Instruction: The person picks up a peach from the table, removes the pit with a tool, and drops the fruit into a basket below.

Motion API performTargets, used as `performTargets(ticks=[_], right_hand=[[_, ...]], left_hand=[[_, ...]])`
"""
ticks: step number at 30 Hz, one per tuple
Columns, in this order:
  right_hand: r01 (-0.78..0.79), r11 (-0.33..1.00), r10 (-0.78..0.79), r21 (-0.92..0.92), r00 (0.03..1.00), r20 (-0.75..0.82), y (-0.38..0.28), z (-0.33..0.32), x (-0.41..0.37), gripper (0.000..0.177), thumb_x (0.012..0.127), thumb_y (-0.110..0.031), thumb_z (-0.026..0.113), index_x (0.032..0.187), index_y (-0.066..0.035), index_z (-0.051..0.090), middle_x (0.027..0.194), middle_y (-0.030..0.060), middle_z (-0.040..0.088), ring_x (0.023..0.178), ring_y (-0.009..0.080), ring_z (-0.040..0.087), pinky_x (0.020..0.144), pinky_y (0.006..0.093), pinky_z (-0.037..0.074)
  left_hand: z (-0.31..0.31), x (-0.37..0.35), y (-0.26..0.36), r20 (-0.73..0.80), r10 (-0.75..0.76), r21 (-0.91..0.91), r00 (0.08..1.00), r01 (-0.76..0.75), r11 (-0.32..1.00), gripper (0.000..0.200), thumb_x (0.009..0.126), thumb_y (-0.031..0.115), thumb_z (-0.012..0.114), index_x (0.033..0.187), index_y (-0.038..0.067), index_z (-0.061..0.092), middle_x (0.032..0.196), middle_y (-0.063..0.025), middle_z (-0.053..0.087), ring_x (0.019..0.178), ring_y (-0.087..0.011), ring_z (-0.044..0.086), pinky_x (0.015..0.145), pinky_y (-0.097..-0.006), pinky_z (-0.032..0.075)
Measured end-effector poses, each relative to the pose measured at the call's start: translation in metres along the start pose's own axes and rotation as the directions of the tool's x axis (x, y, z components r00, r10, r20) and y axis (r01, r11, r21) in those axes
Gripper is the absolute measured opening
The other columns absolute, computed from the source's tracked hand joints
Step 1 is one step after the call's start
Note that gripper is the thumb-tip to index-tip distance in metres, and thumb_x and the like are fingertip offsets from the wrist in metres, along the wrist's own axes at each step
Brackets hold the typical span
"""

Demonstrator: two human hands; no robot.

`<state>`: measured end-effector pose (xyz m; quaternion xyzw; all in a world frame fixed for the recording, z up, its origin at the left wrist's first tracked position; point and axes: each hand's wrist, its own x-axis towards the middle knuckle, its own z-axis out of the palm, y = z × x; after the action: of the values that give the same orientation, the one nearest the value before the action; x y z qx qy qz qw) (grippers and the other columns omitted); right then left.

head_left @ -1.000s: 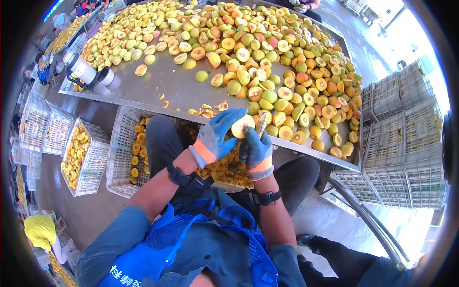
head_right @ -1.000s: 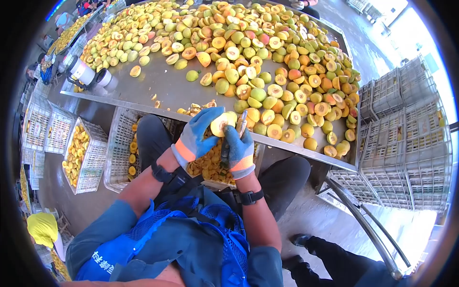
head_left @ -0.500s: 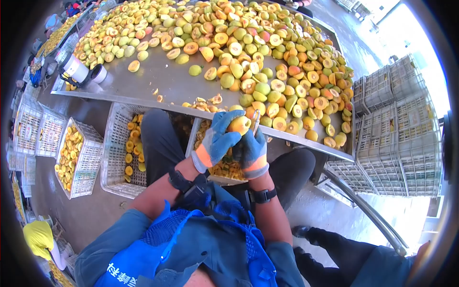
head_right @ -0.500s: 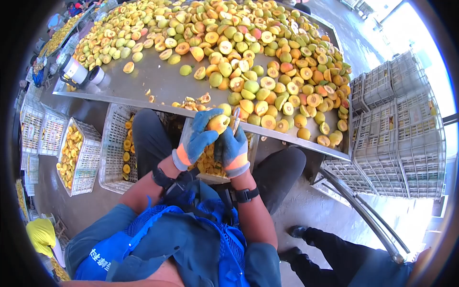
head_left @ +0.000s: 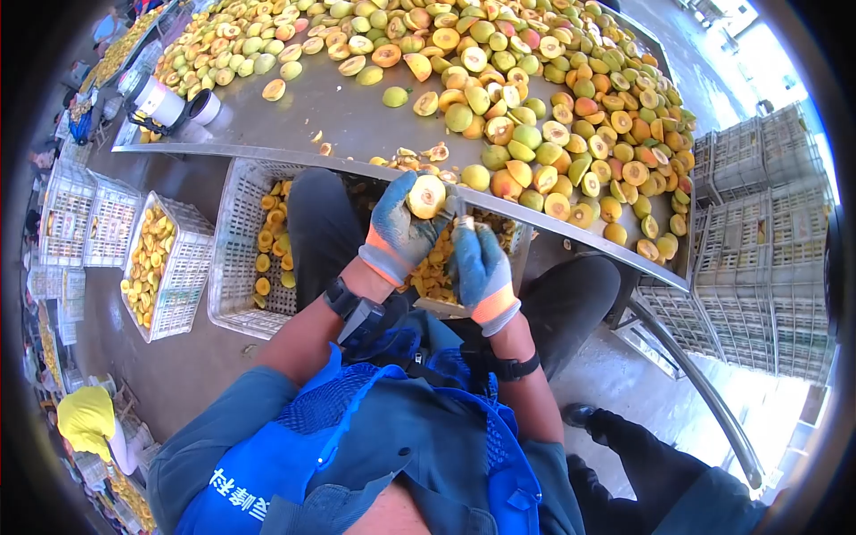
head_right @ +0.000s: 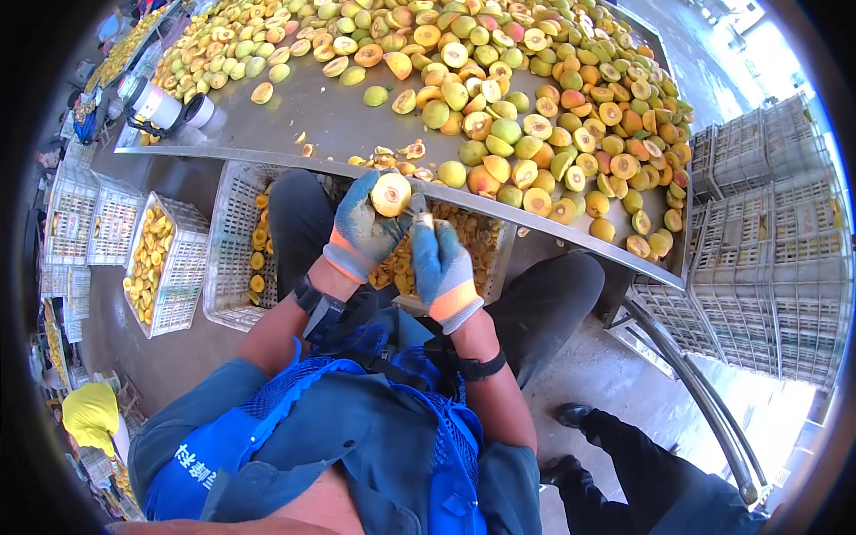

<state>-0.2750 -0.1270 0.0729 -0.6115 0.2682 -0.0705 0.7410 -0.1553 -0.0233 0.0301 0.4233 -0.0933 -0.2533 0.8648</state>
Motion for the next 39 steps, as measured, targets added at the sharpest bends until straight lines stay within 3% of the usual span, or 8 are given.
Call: performTargets(ticks=[2, 8, 17, 22, 25, 35, 38, 39], right_hand=[[0.097, 0.988, -0.094, -0.121, 0.995, 0.033, 0.013, 0.005, 0.001, 0.021, 0.105, -0.026, 0.057, 0.108, -0.006, 0.063, 0.066, -0.0035, 0.053, 0.053, 0.0058, 0.046, 0.045, 0.0253, 0.034], [0.083, 0.955, -0.085, -0.286, 0.996, 0.006, 0.033, 0.007, 0.012, 0.023, 0.105, -0.024, 0.057, 0.101, -0.002, 0.062, 0.072, 0.0029, 0.060, 0.064, 0.0095, 0.053, 0.056, 0.0302, 0.044], [0.110, 0.839, -0.114, -0.533, 0.993, 0.025, 0.020, 0.013, 0.002, 0.034, 0.104, -0.031, 0.054, 0.105, 0.003, 0.060, 0.088, 0.0319, 0.066, 0.086, 0.0501, 0.065, 0.070, 0.0495, 0.050], [0.149, 0.830, -0.165, -0.538, 0.986, 0.019, 0.033, 0.015, 0.005, 0.035, 0.104, -0.031, 0.053, 0.110, 0.003, 0.060, 0.095, 0.0337, 0.067, 0.095, 0.0514, 0.065, 0.074, 0.0505, 0.052], [0.119, 0.815, -0.125, -0.567, 0.992, 0.028, 0.029, 0.019, 0.003, 0.038, 0.105, -0.032, 0.051, 0.117, 0.003, 0.060, 0.099, 0.0346, 0.067, 0.099, 0.0520, 0.064, 0.079, 0.0504, 0.053], [0.069, 0.842, -0.039, -0.536, 0.997, 0.067, 0.014, 0.017, 0.002, 0.044, 0.105, -0.031, 0.050, 0.126, 0.007, 0.057, 0.105, 0.0353, 0.067, 0.105, 0.0517, 0.064, 0.083, 0.0488, 0.053], [0.151, 0.846, -0.102, -0.511, 0.987, 0.123, 0.014, 0.013, 0.004, 0.043, 0.105, -0.029, 0.051, 0.126, 0.007, 0.057, 0.101, 0.0347, 0.068, 0.103, 0.0510, 0.065, 0.082, 0.0478, 0.053], [0.231, 0.841, -0.181, -0.489, 0.972, 0.149, 0.031, 0.008, 0.009, 0.037, 0.105, -0.029, 0.053, 0.120, 0.004, 0.060, 0.087, 0.0230, 0.071, 0.079, 0.0384, 0.071, 0.066, 0.0425, 0.053]], left_hand=[[0.008, 0.002, 0.009, -0.017, -0.344, -0.636, 0.939, 0.256, 0.728, 0.037, 0.105, 0.030, 0.050, 0.127, 0.001, 0.054, 0.121, -0.0195, 0.063, 0.114, -0.0336, 0.063, 0.099, -0.0487, 0.055], [0.011, -0.003, 0.006, 0.102, -0.302, -0.520, 0.948, 0.309, 0.796, 0.042, 0.099, 0.030, 0.051, 0.128, 0.000, 0.058, 0.120, -0.0223, 0.066, 0.107, -0.0380, 0.066, 0.097, -0.0502, 0.055], [-0.003, -0.010, 0.021, 0.144, -0.360, -0.388, 0.922, 0.387, 0.837, 0.043, 0.091, 0.026, 0.057, 0.127, 0.001, 0.057, 0.124, -0.0222, 0.063, 0.123, -0.0423, 0.059, 0.108, -0.0566, 0.048], [0.003, -0.015, 0.021, 0.107, -0.386, -0.456, 0.916, 0.391, 0.800, 0.031, 0.094, 0.027, 0.058, 0.114, 0.004, 0.060, 0.110, -0.0172, 0.065, 0.107, -0.0352, 0.064, 0.097, -0.0484, 0.054], [0.015, -0.017, 0.009, -0.170, -0.340, -0.428, 0.925, 0.241, 0.871, 0.025, 0.098, 0.028, 0.059, 0.108, 0.005, 0.061, 0.102, -0.0117, 0.064, 0.095, -0.0262, 0.064, 0.088, -0.0403, 0.056], [0.020, -0.023, -0.004, -0.079, -0.212, -0.204, 0.974, 0.192, 0.960, 0.024, 0.103, 0.031, 0.050, 0.105, 0.009, 0.059, 0.096, -0.0075, 0.060, 0.086, -0.0176, 0.059, 0.082, -0.0312, 0.052], [0.014, -0.019, -0.010, -0.024, -0.083, 0.128, 0.996, 0.085, 0.988, 0.022, 0.103, 0.028, 0.048, 0.106, 0.008, 0.058, 0.096, -0.0082, 0.060, 0.086, -0.0179, 0.060, 0.082, -0.0315, 0.052], [0.014, -0.017, -0.011, -0.004, -0.062, 0.172, 0.998, 0.062, 0.983, 0.021, 0.103, 0.027, 0.048, 0.105, 0.008, 0.058, 0.096, -0.0085, 0.060, 0.087, -0.0182, 0.060, 0.082, -0.0317, 0.052]])
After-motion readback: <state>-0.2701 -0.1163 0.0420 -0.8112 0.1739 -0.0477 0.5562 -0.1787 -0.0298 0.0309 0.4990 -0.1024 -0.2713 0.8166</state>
